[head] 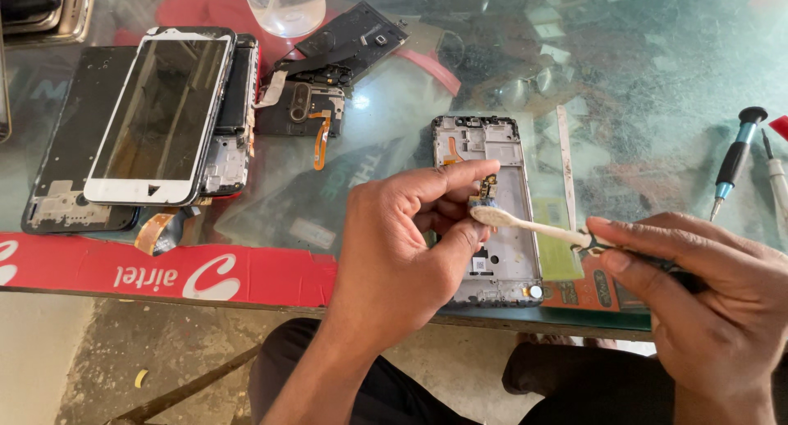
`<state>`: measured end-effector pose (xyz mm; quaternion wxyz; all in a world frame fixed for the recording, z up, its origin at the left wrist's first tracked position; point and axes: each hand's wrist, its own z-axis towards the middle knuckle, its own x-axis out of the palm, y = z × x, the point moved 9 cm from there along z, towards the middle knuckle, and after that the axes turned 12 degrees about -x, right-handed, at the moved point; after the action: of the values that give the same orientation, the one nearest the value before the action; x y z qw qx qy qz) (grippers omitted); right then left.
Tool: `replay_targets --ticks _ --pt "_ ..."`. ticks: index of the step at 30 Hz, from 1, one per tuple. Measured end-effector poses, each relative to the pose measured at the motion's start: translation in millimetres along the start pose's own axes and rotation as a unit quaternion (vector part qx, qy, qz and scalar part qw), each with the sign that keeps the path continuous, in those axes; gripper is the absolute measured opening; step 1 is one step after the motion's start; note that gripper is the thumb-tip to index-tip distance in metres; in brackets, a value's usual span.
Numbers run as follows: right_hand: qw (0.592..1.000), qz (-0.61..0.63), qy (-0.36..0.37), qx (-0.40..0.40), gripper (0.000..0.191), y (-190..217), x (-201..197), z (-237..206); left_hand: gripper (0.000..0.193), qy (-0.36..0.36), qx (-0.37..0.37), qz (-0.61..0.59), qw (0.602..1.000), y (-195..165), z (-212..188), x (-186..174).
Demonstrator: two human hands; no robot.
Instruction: The person uses tweezers to lift and reposition a ribbon cable inside a disassembled smartphone. They then attach a cracked screen to the phone frame and clean a small circuit board with a cotton swab. The person handles multiple phone parts and tools on a glass workbench.
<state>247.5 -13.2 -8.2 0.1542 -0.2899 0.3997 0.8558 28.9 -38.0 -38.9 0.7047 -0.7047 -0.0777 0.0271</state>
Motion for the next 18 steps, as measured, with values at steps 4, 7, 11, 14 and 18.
replay_targets --ticks 4,7,11,14,18 --pt "0.997 -0.060 -0.042 0.004 0.021 4.4 -5.1 -0.7 0.046 0.005 0.014 -0.003 1.000 -3.0 1.1 -0.6" --pt "0.997 -0.069 -0.042 -0.015 0.022 9.0 -5.0 -0.3 0.048 0.011 -0.024 -0.032 0.999 3.5 3.8 0.1" --pt "0.999 -0.016 -0.023 -0.017 0.020 6.4 -3.4 3.0 0.046 0.013 -0.035 -0.039 0.999 5.7 6.4 -0.6" --pt "0.998 -0.055 -0.030 -0.024 0.020 6.4 -5.5 3.4 0.047 0.026 -0.038 -0.059 0.997 7.1 6.7 0.9" --pt "0.999 0.015 -0.007 -0.027 0.020 4.8 0.2 1.7 0.047 0.026 -0.041 -0.055 0.997 9.3 7.0 0.3"
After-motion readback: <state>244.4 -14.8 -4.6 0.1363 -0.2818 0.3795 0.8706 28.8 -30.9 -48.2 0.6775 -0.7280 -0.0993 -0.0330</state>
